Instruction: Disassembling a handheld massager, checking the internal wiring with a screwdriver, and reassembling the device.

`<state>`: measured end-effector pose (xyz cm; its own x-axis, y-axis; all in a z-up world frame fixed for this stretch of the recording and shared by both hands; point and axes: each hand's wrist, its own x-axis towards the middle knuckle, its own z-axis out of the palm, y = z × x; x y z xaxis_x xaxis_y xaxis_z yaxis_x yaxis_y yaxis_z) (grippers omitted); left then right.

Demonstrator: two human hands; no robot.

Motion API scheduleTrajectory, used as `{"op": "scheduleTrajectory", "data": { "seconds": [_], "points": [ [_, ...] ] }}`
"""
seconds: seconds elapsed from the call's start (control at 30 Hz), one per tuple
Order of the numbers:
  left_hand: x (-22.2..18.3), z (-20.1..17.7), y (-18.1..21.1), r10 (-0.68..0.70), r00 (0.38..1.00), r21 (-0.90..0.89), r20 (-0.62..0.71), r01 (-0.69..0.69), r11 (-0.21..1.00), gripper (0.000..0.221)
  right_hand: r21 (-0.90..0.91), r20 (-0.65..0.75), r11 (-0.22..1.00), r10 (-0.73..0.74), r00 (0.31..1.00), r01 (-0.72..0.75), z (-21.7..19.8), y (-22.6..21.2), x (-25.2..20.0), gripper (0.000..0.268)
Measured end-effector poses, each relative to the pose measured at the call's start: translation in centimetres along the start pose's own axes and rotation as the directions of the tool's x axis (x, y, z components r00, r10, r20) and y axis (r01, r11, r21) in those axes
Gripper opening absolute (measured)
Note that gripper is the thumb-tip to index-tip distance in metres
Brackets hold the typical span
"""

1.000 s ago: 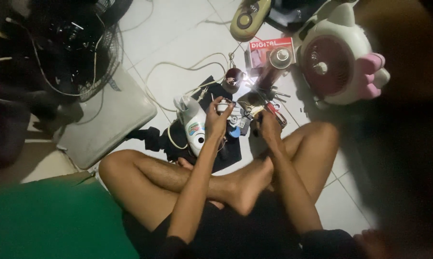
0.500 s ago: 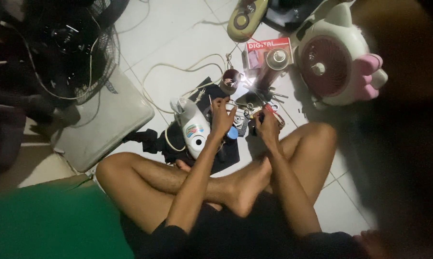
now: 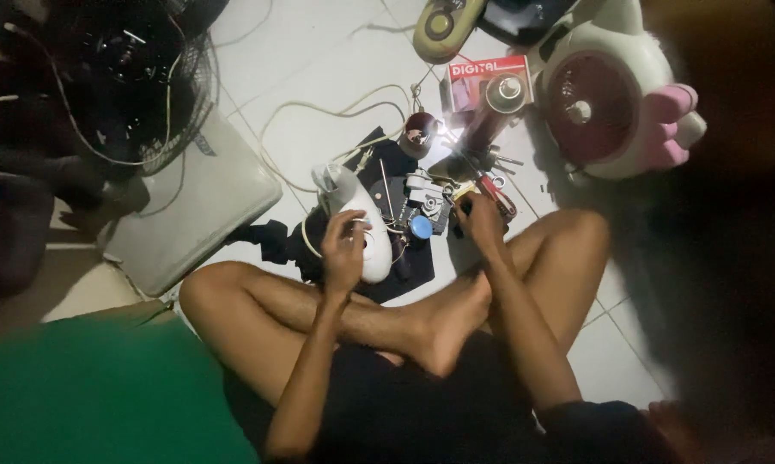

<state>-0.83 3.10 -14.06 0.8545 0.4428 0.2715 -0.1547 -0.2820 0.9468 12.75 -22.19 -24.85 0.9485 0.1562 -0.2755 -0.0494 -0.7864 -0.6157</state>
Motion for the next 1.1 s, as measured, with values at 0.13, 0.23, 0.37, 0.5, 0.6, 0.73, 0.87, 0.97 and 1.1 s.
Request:
{"op": "scheduleTrajectory", "data": {
  "seconds": [0.13, 0.23, 0.37, 0.5, 0.6, 0.73, 0.87, 0.97, 1.1],
  "points": [
    [-1.3, -1.3, -2.0, 0.029, 0.998, 0.100, -0.055, -0.023, 0.995, 0.020, -0.117, 0.031, 0.993, 0.024, 0.999, -0.021, -0.1, 0.3, 0.0, 0.016],
    [-2.3, -0.8, -3.6, 0.114, 0.993, 0.225, -0.042, -0.102, 0.969, 0.022, -0.112, 0.038, 0.992, -0.058, 0.998, 0.061, -0.1, -0.3, -0.7, 0.022],
    [-1.8, -0.4, -3.9, 0.129, 0.988, 0.253, -0.090, -0.102, 0.962, 0.023, 0.149, 0.157, 0.929, -0.362, 0.919, 0.340, -0.7, -2.4, -2.3, 0.052],
    [-1.5, -0.5, -3.7, 0.127, 0.980, 0.300, -0.150, -0.077, 0.951, 0.021, 0.130, 0.312, 0.864, -0.501, 0.807, 0.486, -1.1, -4.2, -3.0, 0.071],
    [-1.7, -0.3, -4.6, 0.007, 0.978, 0.270, -0.209, 0.051, 0.961, 0.032, 0.163, 0.332, 0.828, -0.559, 0.760, 0.537, 0.4, -2.7, -2.0, 0.067],
    [-2.1, -0.1, -8.0, -0.231, 0.953, 0.162, -0.197, 0.264, 0.951, 0.045, 0.132, 0.314, 0.829, -0.555, 0.770, 0.544, 1.0, -1.2, -1.1, 0.068],
    [-2.3, -0.2, -9.3, -0.366, 0.918, 0.149, -0.149, 0.387, 0.910, 0.051, 0.213, 0.244, 0.815, -0.578, 0.779, 0.538, 0.8, -1.1, -0.7, 0.064],
    [-2.4, -0.2, -8.3, -0.374, 0.917, 0.173, -0.135, 0.394, 0.903, 0.051, 0.300, 0.190, 0.795, -0.591, 0.784, 0.527, 0.6, -1.5, -0.7, 0.063],
    [-2.9, 0.0, -9.7, -0.377, 0.915, 0.226, -0.142, 0.401, 0.888, 0.054, 0.420, 0.154, 0.755, -0.607, 0.780, 0.504, -0.2, -2.4, -1.3, 0.064]
  ]
}}
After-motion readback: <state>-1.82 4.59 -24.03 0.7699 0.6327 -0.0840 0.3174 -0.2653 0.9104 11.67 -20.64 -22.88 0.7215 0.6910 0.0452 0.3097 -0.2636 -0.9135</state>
